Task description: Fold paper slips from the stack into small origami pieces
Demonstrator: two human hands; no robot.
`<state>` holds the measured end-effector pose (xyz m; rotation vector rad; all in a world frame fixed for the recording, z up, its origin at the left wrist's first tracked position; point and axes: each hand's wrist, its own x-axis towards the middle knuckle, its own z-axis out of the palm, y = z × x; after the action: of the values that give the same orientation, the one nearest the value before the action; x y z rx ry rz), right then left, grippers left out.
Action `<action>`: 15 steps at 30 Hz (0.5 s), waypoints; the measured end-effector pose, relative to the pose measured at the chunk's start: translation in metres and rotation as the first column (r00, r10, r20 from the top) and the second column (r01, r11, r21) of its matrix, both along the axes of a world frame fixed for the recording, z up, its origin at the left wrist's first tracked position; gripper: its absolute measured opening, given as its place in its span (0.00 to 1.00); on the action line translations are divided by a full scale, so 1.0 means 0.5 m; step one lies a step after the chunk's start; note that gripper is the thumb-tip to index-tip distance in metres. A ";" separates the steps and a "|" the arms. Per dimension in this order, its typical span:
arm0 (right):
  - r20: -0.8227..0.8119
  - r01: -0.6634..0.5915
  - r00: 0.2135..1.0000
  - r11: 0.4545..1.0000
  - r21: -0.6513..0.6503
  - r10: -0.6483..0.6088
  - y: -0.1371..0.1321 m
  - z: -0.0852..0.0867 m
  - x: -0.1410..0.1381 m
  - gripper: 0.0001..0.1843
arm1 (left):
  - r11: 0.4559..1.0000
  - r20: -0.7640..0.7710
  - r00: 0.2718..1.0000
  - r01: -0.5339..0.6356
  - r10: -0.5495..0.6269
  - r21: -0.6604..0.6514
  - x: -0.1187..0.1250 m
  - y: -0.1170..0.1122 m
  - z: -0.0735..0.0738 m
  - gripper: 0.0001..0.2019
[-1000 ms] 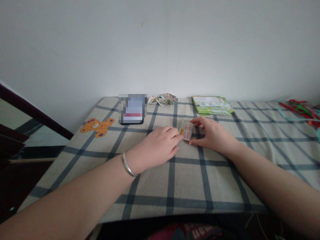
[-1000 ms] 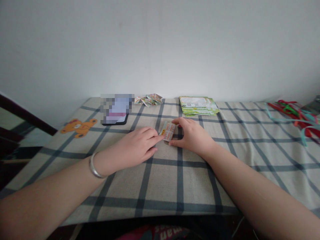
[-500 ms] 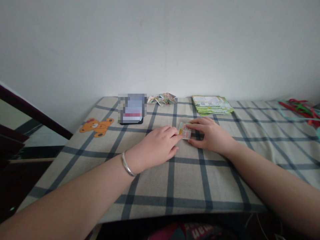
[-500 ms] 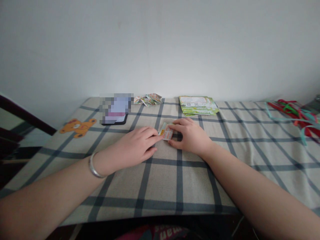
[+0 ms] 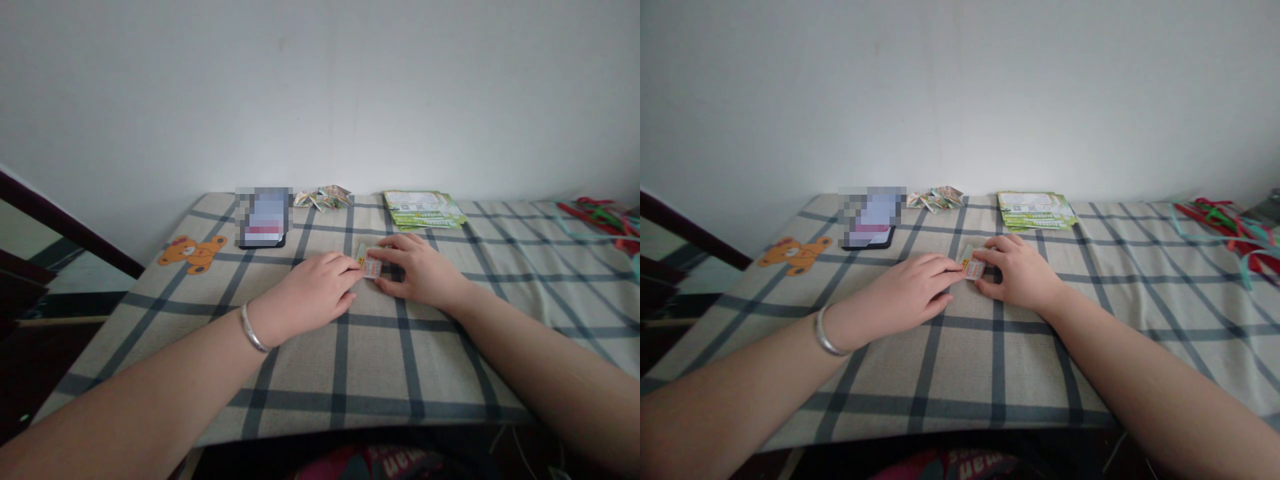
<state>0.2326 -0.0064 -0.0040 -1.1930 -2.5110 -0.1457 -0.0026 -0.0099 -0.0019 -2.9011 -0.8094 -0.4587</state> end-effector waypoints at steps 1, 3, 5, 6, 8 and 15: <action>0.003 -0.008 1.000 1.000 0.002 0.008 0.000 0.001 0.000 0.23 | 1.000 -0.001 1.000 0.006 -0.006 0.010 0.000 0.000 0.000 0.15; 0.010 -0.024 1.000 1.000 0.000 0.024 0.001 0.001 -0.001 0.23 | 0.999 -0.005 1.000 0.021 -0.021 0.031 0.001 0.000 0.000 0.15; 0.019 -0.027 0.999 1.000 -0.001 0.027 0.002 0.001 -0.002 0.23 | 0.998 -0.011 0.999 0.033 -0.032 0.046 0.001 0.000 0.000 0.16; 0.024 -0.025 0.999 1.000 0.000 0.025 0.003 0.000 -0.002 0.23 | 0.998 -0.014 0.999 0.036 -0.035 0.051 0.002 0.000 -0.001 0.16; 0.034 -0.019 0.999 1.000 0.004 0.019 0.004 -0.002 -0.004 0.23 | 0.998 -0.017 0.999 0.035 -0.034 0.058 0.002 0.000 -0.001 0.16; 0.008 0.004 1.000 1.000 0.020 -0.004 0.005 -0.011 -0.003 0.26 | 1.000 -0.029 0.999 -0.019 0.019 0.013 0.000 -0.001 -0.001 0.13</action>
<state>0.2311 -0.0041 -0.0094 -1.1914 -2.5084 -0.1770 -0.0027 -0.0106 -0.0025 -2.8788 -0.8266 -0.4173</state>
